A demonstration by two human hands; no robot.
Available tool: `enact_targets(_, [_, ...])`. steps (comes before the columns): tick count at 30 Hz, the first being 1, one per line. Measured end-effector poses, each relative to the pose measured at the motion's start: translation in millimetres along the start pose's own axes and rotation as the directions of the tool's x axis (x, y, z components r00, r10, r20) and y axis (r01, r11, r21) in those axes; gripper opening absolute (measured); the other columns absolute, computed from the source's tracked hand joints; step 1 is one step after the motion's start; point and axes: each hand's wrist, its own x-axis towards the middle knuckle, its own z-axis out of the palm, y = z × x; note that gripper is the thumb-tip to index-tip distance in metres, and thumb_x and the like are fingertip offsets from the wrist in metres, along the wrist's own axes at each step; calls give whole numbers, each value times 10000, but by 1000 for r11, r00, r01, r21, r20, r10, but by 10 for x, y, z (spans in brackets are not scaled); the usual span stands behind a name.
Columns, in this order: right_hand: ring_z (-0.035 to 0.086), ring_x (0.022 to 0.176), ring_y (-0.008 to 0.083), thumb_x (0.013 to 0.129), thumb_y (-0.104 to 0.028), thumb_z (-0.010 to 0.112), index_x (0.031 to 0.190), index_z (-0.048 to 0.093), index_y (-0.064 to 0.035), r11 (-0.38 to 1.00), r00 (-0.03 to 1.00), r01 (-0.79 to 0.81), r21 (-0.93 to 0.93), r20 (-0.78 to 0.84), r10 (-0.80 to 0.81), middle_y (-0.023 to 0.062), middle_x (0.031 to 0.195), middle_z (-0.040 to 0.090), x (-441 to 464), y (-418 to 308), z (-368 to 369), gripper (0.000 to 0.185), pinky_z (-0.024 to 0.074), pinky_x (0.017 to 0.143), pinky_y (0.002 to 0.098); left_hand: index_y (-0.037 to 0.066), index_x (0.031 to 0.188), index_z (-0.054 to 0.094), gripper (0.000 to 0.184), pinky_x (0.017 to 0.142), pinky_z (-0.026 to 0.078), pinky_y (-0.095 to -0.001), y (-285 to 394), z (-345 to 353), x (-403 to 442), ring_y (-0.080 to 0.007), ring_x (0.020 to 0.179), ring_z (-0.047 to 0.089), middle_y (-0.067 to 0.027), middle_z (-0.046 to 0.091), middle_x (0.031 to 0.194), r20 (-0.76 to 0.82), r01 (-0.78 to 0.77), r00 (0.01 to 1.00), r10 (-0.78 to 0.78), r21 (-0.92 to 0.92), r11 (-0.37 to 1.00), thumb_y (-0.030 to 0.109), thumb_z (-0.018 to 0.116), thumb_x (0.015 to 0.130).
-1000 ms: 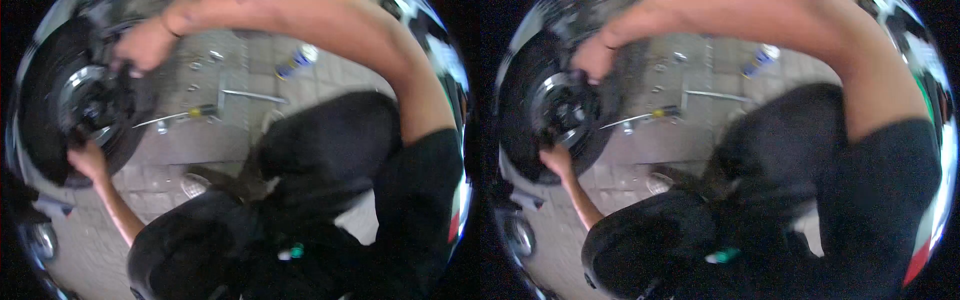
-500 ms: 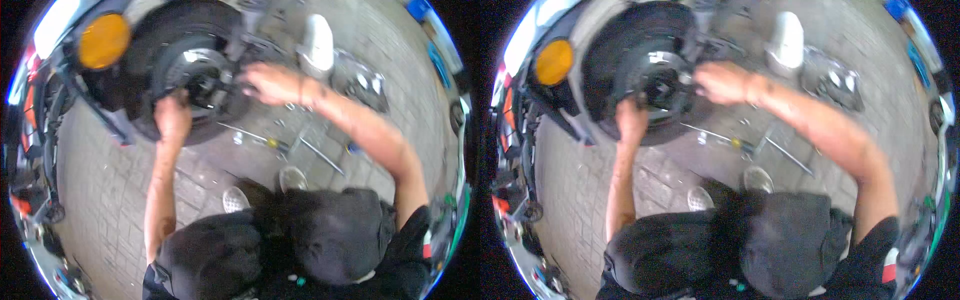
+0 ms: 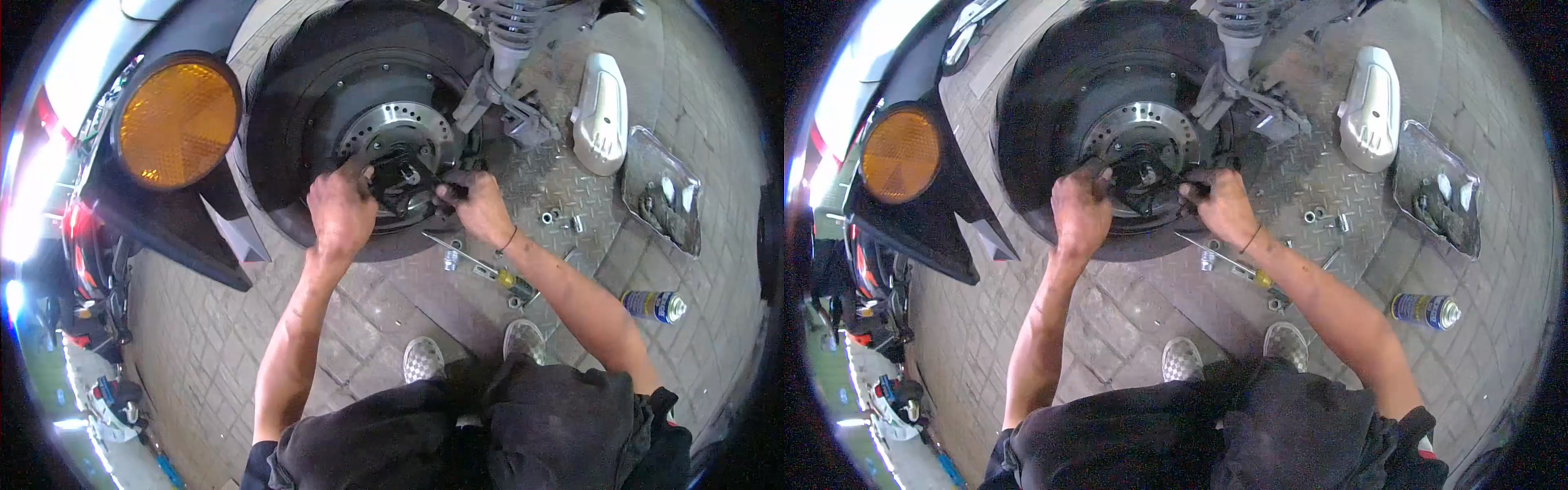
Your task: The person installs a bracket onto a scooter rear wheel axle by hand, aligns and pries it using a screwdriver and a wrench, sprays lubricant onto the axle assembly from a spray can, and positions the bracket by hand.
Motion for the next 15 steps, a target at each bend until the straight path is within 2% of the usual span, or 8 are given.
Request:
enact_targets(2, [699, 840, 391, 861, -210, 743, 986, 759, -16, 997, 998, 53, -56, 35, -52, 208, 921, 732, 160, -175, -242, 231, 545, 813, 445, 69, 1051, 723, 191, 736, 520, -547, -59, 119, -73, -462, 830, 668, -245, 689, 857, 2, -22, 1000, 22, -26, 999, 101, 654, 876])
enact_targets(4, [693, 819, 395, 859, -219, 747, 961, 764, -22, 999, 998, 45, 1, -41, -45, 203, 914, 731, 380, -214, -417, 223, 547, 797, 453, 58, 1011, 721, 161, 701, 520, -534, -71, 350, -303, -459, 814, 667, -238, 687, 839, -131, 24, 990, -45, -162, 987, 76, 650, 868])
enact_targets(5, [698, 828, 396, 865, -217, 740, 965, 761, -14, 996, 995, 91, -19, -48, -92, 208, 915, 732, 368, -220, -419, 227, 548, 795, 446, 61, 962, 707, 100, 667, 515, -523, -57, 390, -323, -460, 798, 663, -237, 678, 818, -163, 37, 985, -59, -132, 990, 85, 649, 885])
enact_targets(6, [698, 828, 396, 865, -217, 740, 965, 761, -14, 997, 996, 79, -17, -42, -80, 208, 915, 732, 295, -180, -363, 227, 548, 795, 446, 61, 962, 707, 100, 667, 515, -523, -62, 350, -327, -460, 798, 663, -237, 678, 818, -150, 44, 987, -64, -132, 990, 85, 649, 885])
enact_targets(8, [711, 854, 391, 868, -193, 728, 966, 755, -5, 982, 993, 95, -163, -60, -106, 225, 926, 728, 187, -114, -262, 213, 556, 787, 432, 70, 930, 695, 67, 647, 504, -523, -116, 268, -213, -458, 784, 658, -234, 672, 803, -94, 28, 995, -39, -124, 992, 108, 649, 900])
enact_targets(9, [706, 866, 398, 871, -197, 726, 972, 752, -11, 1000, 1000, 0, -10, 22, 0, 234, 925, 721, 80, -165, -213, 213, 551, 808, 444, 84, 951, 695, 76, 630, 498, -524, -91, 184, -98, -448, 765, 662, -226, 674, 796, -112, 39, 992, -54, -126, 991, 115, 654, 895])
enact_targets(14, [703, 868, 404, 866, -197, 725, 969, 749, -15, 1000, 1000, 5, -1, 4, -5, 216, 923, 724, 299, -273, -385, 211, 550, 805, 449, 63, 988, 693, 105, 641, 503, -510, -82, 324, -303, -431, 766, 677, -212, 688, 819, -82, 30, 996, -36, -76, 997, 105, 643, 906])
enact_targets(15, [697, 860, 407, 860, -177, 724, 976, 747, -22, 998, 998, 51, -31, -19, -52, 218, 923, 721, 382, -303, -439, 196, 551, 806, 450, 52, 986, 694, 107, 650, 506, -505, -34, 386, -348, -431, 776, 680, -216, 690, 829, -105, 60, 991, -77, -154, 986, 99, 642, 906])
